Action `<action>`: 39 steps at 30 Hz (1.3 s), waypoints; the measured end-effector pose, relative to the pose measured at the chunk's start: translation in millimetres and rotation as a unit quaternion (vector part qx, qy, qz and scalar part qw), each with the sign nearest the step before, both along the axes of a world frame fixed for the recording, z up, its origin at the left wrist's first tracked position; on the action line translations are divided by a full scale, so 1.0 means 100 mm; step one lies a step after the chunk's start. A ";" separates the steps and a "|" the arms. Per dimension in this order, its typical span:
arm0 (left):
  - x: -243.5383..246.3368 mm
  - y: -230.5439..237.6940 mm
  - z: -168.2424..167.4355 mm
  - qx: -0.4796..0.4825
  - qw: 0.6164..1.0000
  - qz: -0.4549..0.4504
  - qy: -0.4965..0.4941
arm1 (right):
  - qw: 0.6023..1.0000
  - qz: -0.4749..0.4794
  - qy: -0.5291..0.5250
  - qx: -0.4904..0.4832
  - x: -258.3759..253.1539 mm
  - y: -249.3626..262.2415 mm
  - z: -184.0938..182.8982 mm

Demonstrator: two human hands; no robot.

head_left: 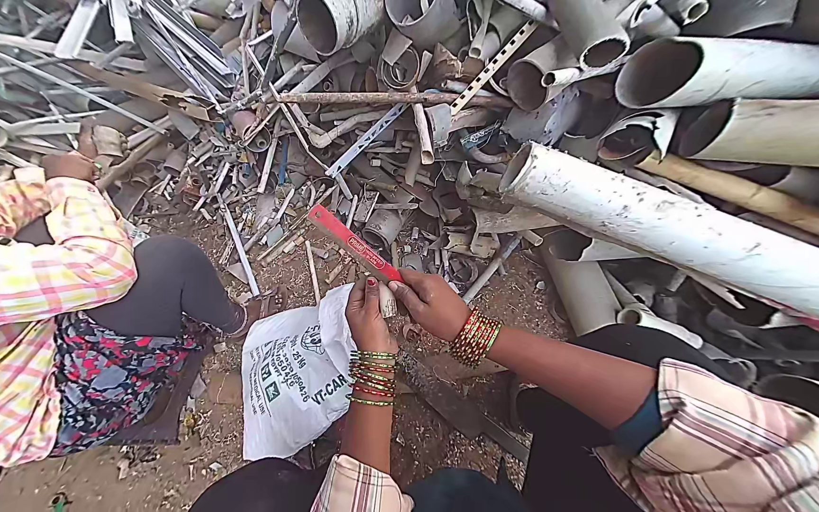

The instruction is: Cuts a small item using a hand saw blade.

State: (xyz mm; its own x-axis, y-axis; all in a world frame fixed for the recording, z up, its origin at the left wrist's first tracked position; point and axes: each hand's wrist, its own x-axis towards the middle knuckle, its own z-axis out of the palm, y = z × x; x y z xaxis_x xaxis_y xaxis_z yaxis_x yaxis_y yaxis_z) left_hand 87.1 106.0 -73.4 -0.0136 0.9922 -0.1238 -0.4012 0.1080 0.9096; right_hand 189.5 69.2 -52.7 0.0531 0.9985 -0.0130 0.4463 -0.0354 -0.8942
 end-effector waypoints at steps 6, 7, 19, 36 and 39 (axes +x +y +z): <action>0.04 -0.07 0.08 -0.077 0.996 -0.013 -0.031 | 1.000 0.019 0.017 0.004 -0.01 -0.02 -0.02; 0.03 -0.06 0.10 -0.093 0.995 -0.006 -0.038 | 1.000 0.026 0.012 0.007 -0.02 -0.02 -0.01; -0.09 0.03 0.18 -0.159 0.972 -0.030 -0.171 | 0.975 0.037 -0.185 0.116 0.04 0.06 -0.20; -0.16 0.02 0.22 -0.132 0.987 -0.047 -0.078 | 0.982 0.066 -0.144 0.104 0.05 -0.01 -0.19; -0.14 0.02 0.24 -0.175 0.975 -0.010 -0.138 | 0.976 0.053 -0.179 0.116 0.02 0.01 -0.21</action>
